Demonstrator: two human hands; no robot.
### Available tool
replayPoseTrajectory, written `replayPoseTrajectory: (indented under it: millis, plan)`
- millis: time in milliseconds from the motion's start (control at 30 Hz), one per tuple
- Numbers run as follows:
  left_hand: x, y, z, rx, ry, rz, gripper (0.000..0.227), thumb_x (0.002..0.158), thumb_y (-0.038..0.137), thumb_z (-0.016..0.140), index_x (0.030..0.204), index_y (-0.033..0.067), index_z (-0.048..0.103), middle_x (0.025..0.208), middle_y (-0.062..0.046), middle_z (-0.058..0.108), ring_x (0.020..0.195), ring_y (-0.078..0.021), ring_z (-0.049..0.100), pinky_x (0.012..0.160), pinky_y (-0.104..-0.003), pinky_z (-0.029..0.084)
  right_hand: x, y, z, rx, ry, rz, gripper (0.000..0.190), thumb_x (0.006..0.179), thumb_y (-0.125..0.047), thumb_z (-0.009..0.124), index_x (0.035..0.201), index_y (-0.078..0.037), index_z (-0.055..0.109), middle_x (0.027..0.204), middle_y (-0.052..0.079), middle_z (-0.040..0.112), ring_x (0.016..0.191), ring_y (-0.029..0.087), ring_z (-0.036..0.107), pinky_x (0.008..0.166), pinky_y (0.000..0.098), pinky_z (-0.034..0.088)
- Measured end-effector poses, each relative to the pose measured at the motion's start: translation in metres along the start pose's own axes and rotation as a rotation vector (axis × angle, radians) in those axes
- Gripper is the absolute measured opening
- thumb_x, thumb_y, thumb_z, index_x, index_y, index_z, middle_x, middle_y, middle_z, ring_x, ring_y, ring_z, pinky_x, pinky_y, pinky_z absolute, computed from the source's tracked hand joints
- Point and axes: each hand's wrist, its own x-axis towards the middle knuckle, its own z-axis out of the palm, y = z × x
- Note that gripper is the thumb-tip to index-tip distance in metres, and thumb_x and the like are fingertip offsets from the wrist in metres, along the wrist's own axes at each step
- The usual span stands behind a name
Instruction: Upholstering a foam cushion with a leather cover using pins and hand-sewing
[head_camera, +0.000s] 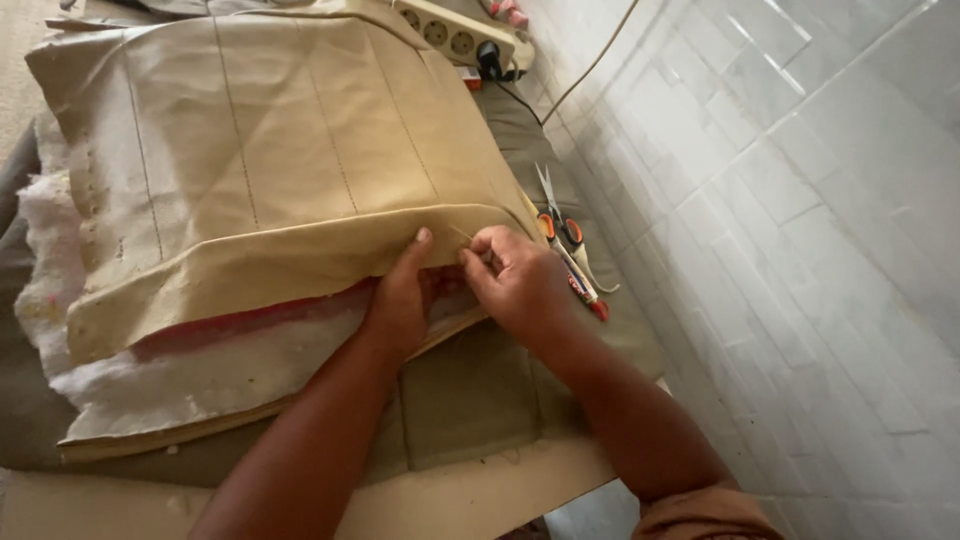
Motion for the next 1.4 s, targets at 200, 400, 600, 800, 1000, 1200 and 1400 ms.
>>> replayPoseTrajectory:
  millis: [200,400,600,800,1000,1200,1400]
  plan:
    - [-0.011,0.006,0.014,-0.246,-0.012,0.022,0.047,0.092,0.033,0.062,0.132,0.0069,0.062,0.119,-0.016,0.071,0.104,-0.0323,0.067,0.092,-0.048,0.055,-0.045,-0.021,0.006,0.219,-0.219,-0.361,0.006,0.088,-0.009,0.062,0.088,-0.015,0.060,0.074,0.003,0.063,0.061,0.020,0.056,0.059,0.0367,0.046]
    - [0.005,-0.005,-0.005,0.046,0.038,0.122,0.043,0.092,0.038,0.060,0.118,0.0041,0.063,0.091,-0.013,0.072,0.080,-0.0297,0.070,0.080,-0.044,0.055,-0.085,-0.046,0.008,0.357,-0.775,-0.729,0.004,0.094,-0.019,0.063,0.095,-0.016,0.065,0.087,0.005,0.071,0.073,0.027,0.068,0.062,0.0404,0.050]
    - [0.011,-0.007,-0.009,0.034,0.069,0.120,0.046,0.089,0.039,0.063,0.118,0.0035,0.064,0.090,-0.012,0.071,0.075,-0.0317,0.070,0.073,-0.041,0.055,-0.071,-0.032,0.002,0.739,-1.408,-0.849,0.012,0.072,-0.001,0.056,0.079,-0.006,0.046,0.069,0.020,0.054,0.061,0.038,0.053,0.058,0.0451,0.037]
    - [-0.017,0.008,0.017,-0.045,0.009,-0.046,0.056,0.089,0.054,0.063,0.113,0.0044,0.072,0.096,-0.021,0.076,0.082,-0.0359,0.074,0.074,-0.046,0.056,-0.015,0.001,-0.002,0.608,-0.106,-0.337,0.011,0.093,-0.014,0.076,0.084,-0.011,0.070,0.073,0.006,0.070,0.058,0.016,0.065,0.049,0.0284,0.052]
    - [0.004,-0.002,0.000,0.091,0.004,0.039,0.057,0.092,0.052,0.061,0.125,0.0069,0.070,0.111,-0.016,0.076,0.097,-0.0334,0.075,0.090,-0.049,0.058,0.001,0.013,0.000,0.078,0.069,-0.139,0.042,0.082,-0.052,0.082,0.089,-0.013,0.066,0.068,0.012,0.067,0.065,0.035,0.071,0.056,0.0441,0.055]
    - [-0.010,-0.001,0.011,0.116,0.013,0.122,0.059,0.091,0.046,0.065,0.135,0.0067,0.061,0.120,-0.014,0.072,0.104,-0.0347,0.071,0.095,-0.054,0.055,-0.009,0.017,0.010,-0.045,0.149,-0.151,0.010,0.088,-0.032,0.071,0.087,-0.022,0.069,0.064,0.006,0.065,0.064,0.029,0.072,0.055,0.0398,0.056]
    - [0.018,-0.023,-0.033,-0.032,-0.028,-0.099,0.060,0.094,0.056,0.059,0.120,0.0023,0.069,0.113,-0.018,0.074,0.099,-0.0337,0.072,0.094,-0.053,0.057,-0.035,-0.020,0.010,0.142,0.045,-0.387,0.011,0.090,-0.023,0.071,0.085,-0.014,0.069,0.067,0.010,0.068,0.059,0.033,0.070,0.049,0.0399,0.054]
